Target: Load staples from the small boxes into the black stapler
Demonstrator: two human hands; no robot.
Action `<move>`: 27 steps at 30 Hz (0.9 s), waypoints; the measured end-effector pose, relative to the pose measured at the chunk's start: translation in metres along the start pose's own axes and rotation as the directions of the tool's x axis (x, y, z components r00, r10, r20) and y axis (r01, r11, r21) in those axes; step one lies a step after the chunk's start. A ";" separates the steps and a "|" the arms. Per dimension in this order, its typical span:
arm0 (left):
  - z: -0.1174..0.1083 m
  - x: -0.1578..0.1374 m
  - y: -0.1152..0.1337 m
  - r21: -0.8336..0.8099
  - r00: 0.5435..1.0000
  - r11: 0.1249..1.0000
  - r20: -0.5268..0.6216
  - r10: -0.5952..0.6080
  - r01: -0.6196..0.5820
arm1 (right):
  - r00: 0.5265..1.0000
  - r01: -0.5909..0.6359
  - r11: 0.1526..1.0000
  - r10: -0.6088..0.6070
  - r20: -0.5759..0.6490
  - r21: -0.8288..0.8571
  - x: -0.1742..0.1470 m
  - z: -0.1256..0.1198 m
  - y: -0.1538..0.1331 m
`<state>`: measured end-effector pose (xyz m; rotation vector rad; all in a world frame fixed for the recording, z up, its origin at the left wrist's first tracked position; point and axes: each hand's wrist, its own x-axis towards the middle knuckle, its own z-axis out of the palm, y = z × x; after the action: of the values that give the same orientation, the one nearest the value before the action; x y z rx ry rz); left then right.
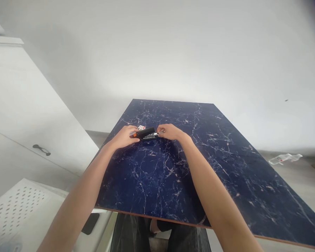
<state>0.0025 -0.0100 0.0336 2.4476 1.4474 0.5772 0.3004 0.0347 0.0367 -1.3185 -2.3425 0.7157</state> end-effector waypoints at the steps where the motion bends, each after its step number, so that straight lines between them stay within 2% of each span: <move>1: 0.000 0.000 0.001 0.004 1.000 1.000 -0.004 -0.011 0.011 | 0.999 -0.005 1.000 0.006 -0.033 0.028 -0.001 -0.002 0.002; 5: 0.002 0.000 0.004 0.022 0.996 0.996 -0.022 -0.081 0.082 | 0.977 -0.093 0.986 0.117 -0.179 0.138 0.000 -0.009 0.013; 7: 0.002 0.000 0.006 0.032 0.995 0.995 -0.019 -0.097 0.097 | 0.964 -0.163 0.971 0.194 -0.180 0.174 0.002 -0.011 0.018; 11: 0.002 0.000 0.005 0.051 0.996 0.995 -0.016 -0.087 0.087 | 0.954 -0.278 0.929 0.297 -0.043 0.245 0.008 -0.004 0.015; 17: 0.006 0.001 0.009 0.058 0.995 0.994 -0.041 -0.094 0.096 | 0.946 -0.324 0.823 0.300 0.126 0.466 0.011 0.019 -0.026; 20: 0.006 0.001 0.011 0.074 0.993 0.991 -0.040 -0.109 0.112 | 0.935 -0.353 0.758 0.316 0.164 0.548 0.009 0.023 -0.043; 23: -0.003 -0.002 0.007 0.079 0.993 0.990 -0.008 -0.119 0.119 | 0.922 -0.379 0.714 0.344 0.177 0.589 0.008 0.024 -0.047; 27: -0.023 -0.011 -0.007 0.020 0.974 0.982 0.124 -0.189 0.187 | 0.906 -0.412 0.695 0.382 0.183 0.589 0.008 0.024 -0.044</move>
<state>-0.0178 -0.0164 0.0494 2.2737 1.6083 0.3703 0.2538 0.0169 0.0435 -1.4858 -1.5954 1.5086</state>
